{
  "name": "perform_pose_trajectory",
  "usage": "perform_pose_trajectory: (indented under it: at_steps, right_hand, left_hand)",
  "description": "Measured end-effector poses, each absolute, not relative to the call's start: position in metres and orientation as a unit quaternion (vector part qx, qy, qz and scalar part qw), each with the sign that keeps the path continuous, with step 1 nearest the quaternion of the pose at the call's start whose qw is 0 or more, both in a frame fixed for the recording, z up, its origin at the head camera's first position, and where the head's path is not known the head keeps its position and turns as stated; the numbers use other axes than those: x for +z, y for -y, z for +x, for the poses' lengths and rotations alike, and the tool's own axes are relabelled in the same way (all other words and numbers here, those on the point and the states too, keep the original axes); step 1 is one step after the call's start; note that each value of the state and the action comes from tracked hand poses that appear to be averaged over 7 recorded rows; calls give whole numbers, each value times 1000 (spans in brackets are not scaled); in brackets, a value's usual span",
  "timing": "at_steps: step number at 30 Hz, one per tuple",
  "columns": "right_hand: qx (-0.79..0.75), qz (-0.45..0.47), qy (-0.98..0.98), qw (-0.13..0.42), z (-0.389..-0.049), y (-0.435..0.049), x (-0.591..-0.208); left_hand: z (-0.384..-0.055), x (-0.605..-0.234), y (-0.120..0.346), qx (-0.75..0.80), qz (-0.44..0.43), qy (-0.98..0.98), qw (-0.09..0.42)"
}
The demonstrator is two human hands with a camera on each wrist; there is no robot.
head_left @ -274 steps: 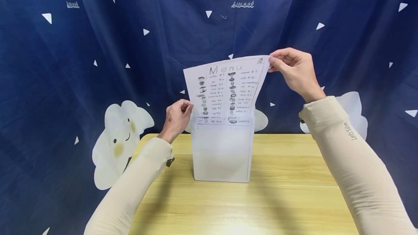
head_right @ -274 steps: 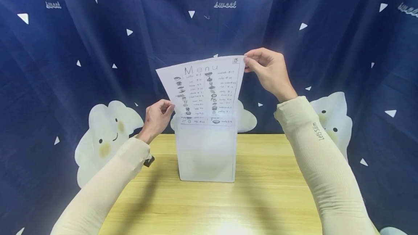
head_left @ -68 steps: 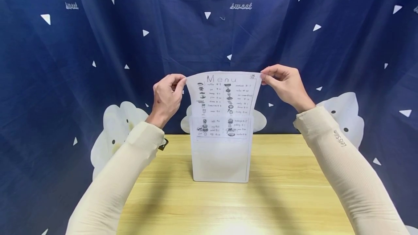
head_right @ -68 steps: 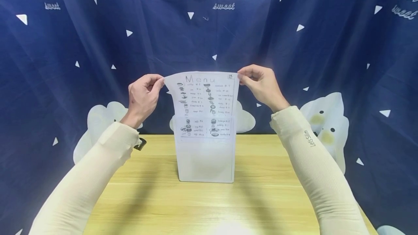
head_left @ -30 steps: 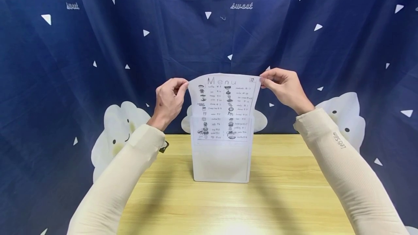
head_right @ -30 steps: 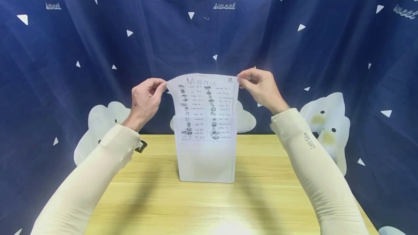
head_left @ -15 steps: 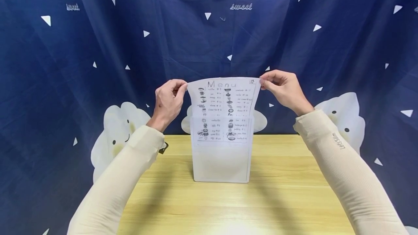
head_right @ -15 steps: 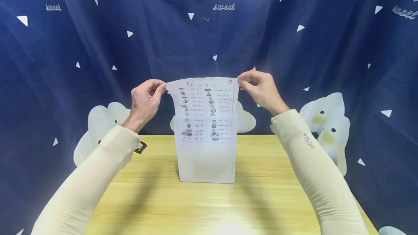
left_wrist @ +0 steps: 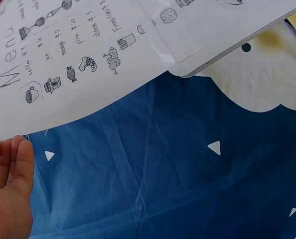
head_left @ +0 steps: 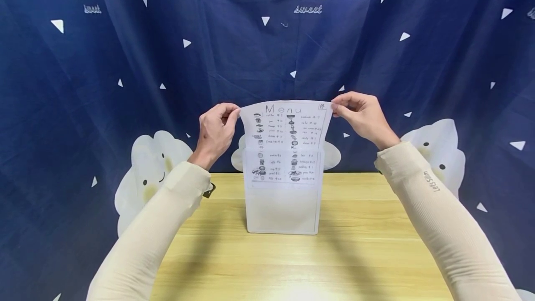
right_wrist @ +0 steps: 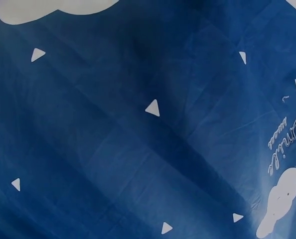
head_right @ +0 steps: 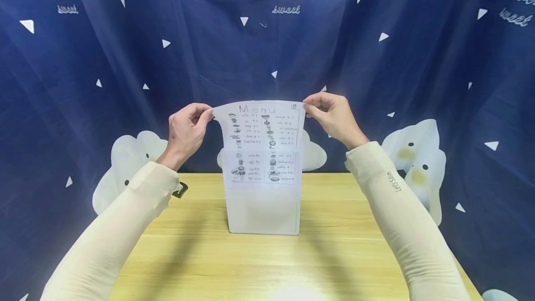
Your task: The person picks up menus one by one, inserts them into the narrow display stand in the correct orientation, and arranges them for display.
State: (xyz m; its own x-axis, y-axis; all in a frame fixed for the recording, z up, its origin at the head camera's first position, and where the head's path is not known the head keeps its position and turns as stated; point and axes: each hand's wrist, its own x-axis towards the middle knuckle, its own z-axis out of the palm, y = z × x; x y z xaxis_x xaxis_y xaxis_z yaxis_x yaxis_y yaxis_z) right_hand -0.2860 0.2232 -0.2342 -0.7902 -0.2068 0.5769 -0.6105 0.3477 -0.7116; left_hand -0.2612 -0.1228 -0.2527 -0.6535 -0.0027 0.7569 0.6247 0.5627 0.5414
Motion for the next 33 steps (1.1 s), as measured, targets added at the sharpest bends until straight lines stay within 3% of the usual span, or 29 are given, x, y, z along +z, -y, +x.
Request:
perform_pose_trajectory:
  at_steps: [33]
  right_hand:
    - [519,254,794,191,-282,-220,-236]
  left_hand:
    - [-265,-256,123,-432,-193,797,375]
